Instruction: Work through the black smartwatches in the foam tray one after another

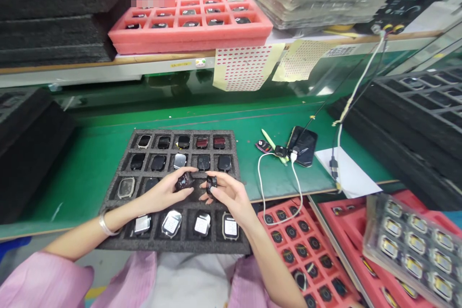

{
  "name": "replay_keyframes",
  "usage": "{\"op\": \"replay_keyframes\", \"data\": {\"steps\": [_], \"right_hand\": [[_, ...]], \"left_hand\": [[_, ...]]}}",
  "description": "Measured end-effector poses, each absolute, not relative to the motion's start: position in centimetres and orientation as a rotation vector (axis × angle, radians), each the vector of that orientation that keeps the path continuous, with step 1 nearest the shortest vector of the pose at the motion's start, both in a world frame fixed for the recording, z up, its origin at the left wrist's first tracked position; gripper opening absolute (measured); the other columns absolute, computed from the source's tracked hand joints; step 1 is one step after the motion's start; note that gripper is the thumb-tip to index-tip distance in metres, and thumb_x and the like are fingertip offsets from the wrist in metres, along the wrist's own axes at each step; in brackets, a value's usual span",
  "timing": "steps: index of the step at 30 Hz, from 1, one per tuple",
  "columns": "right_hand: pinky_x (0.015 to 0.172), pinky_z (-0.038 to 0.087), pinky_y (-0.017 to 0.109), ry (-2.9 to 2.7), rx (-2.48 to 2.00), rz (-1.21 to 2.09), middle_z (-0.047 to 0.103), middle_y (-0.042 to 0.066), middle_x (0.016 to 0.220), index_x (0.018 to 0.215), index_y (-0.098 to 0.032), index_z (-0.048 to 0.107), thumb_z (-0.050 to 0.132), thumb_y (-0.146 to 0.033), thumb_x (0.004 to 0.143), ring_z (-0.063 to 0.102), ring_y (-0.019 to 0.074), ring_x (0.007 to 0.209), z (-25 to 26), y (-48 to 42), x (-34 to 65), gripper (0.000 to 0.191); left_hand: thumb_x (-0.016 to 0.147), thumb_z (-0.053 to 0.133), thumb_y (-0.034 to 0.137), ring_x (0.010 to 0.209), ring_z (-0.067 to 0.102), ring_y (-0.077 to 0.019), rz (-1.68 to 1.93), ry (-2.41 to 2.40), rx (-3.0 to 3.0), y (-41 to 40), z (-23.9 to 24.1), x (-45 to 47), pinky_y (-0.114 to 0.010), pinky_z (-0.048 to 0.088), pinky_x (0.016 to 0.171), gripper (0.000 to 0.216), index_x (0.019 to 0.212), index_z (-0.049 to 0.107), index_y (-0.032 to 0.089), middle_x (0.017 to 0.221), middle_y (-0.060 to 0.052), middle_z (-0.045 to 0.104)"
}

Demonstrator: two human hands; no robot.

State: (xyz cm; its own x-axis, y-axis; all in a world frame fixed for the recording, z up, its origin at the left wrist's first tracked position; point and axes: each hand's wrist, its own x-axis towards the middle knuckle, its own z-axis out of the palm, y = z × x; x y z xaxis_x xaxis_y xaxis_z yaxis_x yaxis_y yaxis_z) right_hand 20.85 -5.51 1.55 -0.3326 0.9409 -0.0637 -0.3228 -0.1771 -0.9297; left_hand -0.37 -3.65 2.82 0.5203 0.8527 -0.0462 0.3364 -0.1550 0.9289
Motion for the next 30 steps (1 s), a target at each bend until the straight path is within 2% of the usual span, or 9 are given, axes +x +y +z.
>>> {"op": "replay_keyframes", "data": {"steps": [17, 19, 21, 23, 26, 30], "right_hand": [[0.062, 0.055, 0.032, -1.078, -0.851, 1.697, 0.069, 0.012, 0.099, 0.116, -0.018, 0.060, 0.067, -0.026, 0.083, 0.069, 0.0214, 0.073, 1.7, -5.5, 20.9, 0.035], [0.063, 0.055, 0.033, -1.078, -0.864, 1.714, 0.069, 0.012, 0.100, 0.116, -0.018, 0.060, 0.066, -0.028, 0.083, 0.070, 0.0221, 0.074, 1.7, -5.6, 20.9, 0.035], [0.070, 0.055, 0.038, -1.060, -0.877, 1.740, 0.069, 0.013, 0.102, 0.121, -0.018, 0.058, 0.065, -0.031, 0.084, 0.070, 0.0240, 0.078, 1.8, -5.6, 21.0, 0.039], [0.081, 0.053, 0.044, -1.024, -0.872, 1.769, 0.069, 0.013, 0.104, 0.126, -0.020, 0.054, 0.064, -0.034, 0.084, 0.069, 0.0262, 0.087, 1.9, -5.6, 21.0, 0.045], [0.094, 0.045, 0.050, -0.961, -0.851, 1.811, 0.065, 0.013, 0.115, 0.129, -0.022, 0.052, 0.063, -0.034, 0.085, 0.065, 0.0281, 0.101, 1.9, -5.6, 21.1, 0.047], [0.097, 0.042, 0.052, -0.900, -0.865, 1.823, 0.060, 0.013, 0.125, 0.131, -0.024, 0.049, 0.059, -0.033, 0.088, 0.064, 0.0278, 0.104, 1.7, -5.7, 21.2, 0.045]], "left_hand": [[0.083, 0.055, 0.018, 0.111, 0.054, -0.0231, 0.685, 1.031, 1.760, -3.6, 2.9, -0.5, -0.036, 0.040, 0.098, 0.040, 0.122, 0.046, 0.019, 0.119, -0.009, 0.059], [0.082, 0.056, 0.018, 0.102, 0.058, -0.0220, 0.684, 1.041, 1.718, -3.6, 2.6, -0.5, -0.035, 0.045, 0.091, 0.038, 0.120, 0.048, 0.019, 0.114, -0.008, 0.059], [0.082, 0.058, 0.023, 0.079, 0.062, -0.0175, 0.665, 1.039, 1.575, -3.6, 2.2, -0.3, -0.031, 0.052, 0.071, 0.039, 0.120, 0.047, 0.019, 0.106, -0.007, 0.060], [0.079, 0.064, 0.028, 0.062, 0.059, -0.0129, 0.644, 0.997, 1.385, -3.4, 1.9, -0.2, -0.027, 0.050, 0.055, 0.046, 0.120, 0.045, 0.018, 0.097, -0.006, 0.059], [0.075, 0.070, 0.031, 0.069, 0.062, -0.0152, 0.665, 0.916, 1.140, -3.1, 1.7, 0.1, -0.027, 0.051, 0.057, 0.049, 0.115, 0.047, 0.014, 0.093, -0.006, 0.058], [0.076, 0.069, 0.033, 0.073, 0.064, -0.0162, 0.678, 0.903, 0.945, -3.1, 2.2, 0.4, -0.027, 0.051, 0.062, 0.040, 0.106, 0.052, 0.011, 0.093, -0.007, 0.060]]}}
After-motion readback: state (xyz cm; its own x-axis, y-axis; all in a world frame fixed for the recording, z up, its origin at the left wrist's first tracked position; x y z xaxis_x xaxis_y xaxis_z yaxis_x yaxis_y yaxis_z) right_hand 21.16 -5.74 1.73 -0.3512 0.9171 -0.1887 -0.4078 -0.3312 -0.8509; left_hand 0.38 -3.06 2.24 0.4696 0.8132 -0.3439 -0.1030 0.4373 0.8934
